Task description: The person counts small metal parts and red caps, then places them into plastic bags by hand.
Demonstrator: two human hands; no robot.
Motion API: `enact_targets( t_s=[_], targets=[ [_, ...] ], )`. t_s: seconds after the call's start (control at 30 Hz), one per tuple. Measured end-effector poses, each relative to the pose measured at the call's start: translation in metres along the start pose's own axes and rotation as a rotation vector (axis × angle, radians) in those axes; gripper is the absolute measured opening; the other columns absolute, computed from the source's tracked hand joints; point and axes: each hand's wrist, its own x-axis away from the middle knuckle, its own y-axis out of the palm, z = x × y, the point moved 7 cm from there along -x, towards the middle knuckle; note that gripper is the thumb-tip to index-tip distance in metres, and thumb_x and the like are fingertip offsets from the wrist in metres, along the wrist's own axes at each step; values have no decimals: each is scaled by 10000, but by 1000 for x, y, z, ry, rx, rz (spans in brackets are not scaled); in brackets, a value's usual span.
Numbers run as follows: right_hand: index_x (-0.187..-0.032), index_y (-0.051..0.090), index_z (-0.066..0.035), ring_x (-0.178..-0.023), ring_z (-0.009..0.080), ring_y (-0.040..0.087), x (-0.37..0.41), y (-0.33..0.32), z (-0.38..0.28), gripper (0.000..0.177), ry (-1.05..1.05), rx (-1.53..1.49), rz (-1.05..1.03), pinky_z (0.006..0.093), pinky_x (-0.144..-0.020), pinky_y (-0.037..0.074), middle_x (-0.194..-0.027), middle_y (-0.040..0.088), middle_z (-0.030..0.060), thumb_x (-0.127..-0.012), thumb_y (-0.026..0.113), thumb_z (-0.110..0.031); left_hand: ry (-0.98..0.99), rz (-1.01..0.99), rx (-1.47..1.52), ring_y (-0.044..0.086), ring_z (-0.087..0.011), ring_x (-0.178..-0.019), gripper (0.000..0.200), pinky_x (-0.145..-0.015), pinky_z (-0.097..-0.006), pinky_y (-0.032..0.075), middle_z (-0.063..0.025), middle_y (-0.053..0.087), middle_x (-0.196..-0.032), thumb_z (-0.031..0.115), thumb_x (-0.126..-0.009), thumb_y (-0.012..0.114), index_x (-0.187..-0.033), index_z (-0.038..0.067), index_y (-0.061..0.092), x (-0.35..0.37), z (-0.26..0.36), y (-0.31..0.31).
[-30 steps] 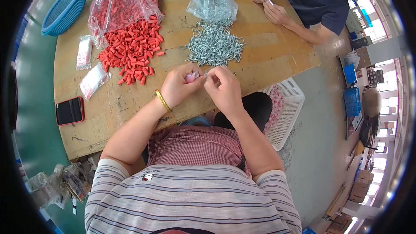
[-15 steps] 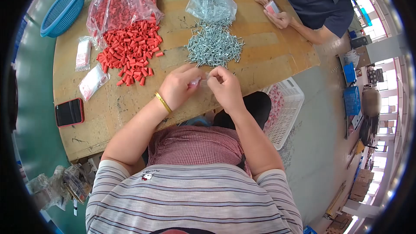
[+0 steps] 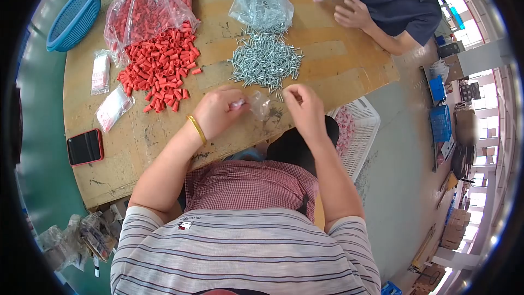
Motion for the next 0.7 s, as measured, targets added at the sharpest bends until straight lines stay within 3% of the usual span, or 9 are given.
enact_targets(
  t_s=[0.07, 0.1, 0.2, 0.4, 0.5, 0.6, 0.7],
  targets=[
    [-977, 644, 2, -745, 182, 626, -10, -10, -4, 132, -113, 199, -5, 303, -692, 499, -854, 650, 79, -902, 641, -106, -25, -5, -28, 628, -348, -739, 132, -682, -398, 508, -164, 629, -808, 133, -843, 683, -929, 33, 677, -3, -4, -8],
    [-1018, 646, -2, -816, 261, 650, -14, -7, -6, 185, -147, 310, -49, 339, -724, 518, -937, 651, 134, -872, 669, -114, -39, 1, -39, 628, -352, -730, 137, -680, -401, 508, -166, 633, -805, 135, -850, 679, -942, 34, 678, -4, -6, -13],
    [-992, 628, -10, -855, 293, 639, -10, 8, -34, 180, -448, 538, -72, 373, -741, 516, -895, 627, 126, -840, 676, -91, -85, -28, -58, 634, -357, -763, 158, -697, -401, 508, -169, 648, -840, 142, -852, 678, -974, 42, 686, -7, -2, -22],
    [-822, 557, -53, -735, 312, 605, -36, 35, -29, 117, -697, 800, -94, 435, -671, 508, -761, 539, 95, -813, 659, -111, -46, -31, -41, 633, -348, -782, 157, -707, -399, 507, -162, 642, -848, 146, -849, 674, -976, 53, 681, -5, 0, -13],
    [-837, 589, -43, -744, 310, 620, -46, 39, -29, 86, -762, 859, -107, 416, -658, 517, -787, 575, 98, -815, 643, -107, -30, -40, -65, 638, -344, -792, 144, -709, -401, 512, -152, 641, -853, 124, -838, 662, -970, 68, 675, -4, 3, -11],
    [-809, 594, -29, -718, 249, 633, -46, 28, -32, 33, -649, 686, -6, 360, -641, 527, -782, 593, 88, -802, 620, -47, -8, -35, -105, 643, -340, -807, 133, -715, -403, 519, -139, 645, -867, 104, -824, 653, -954, 80, 668, -3, 1, -10],
    [-917, 676, -28, -706, 178, 637, -53, 20, -19, 95, -304, 211, -125, 309, -646, 515, -812, 662, 73, -835, 666, -74, 3, -26, -131, 646, -333, -812, 122, -715, -403, 524, -124, 648, -880, 101, -814, 656, -934, 89, 667, -2, 1, -7]
  ],
)
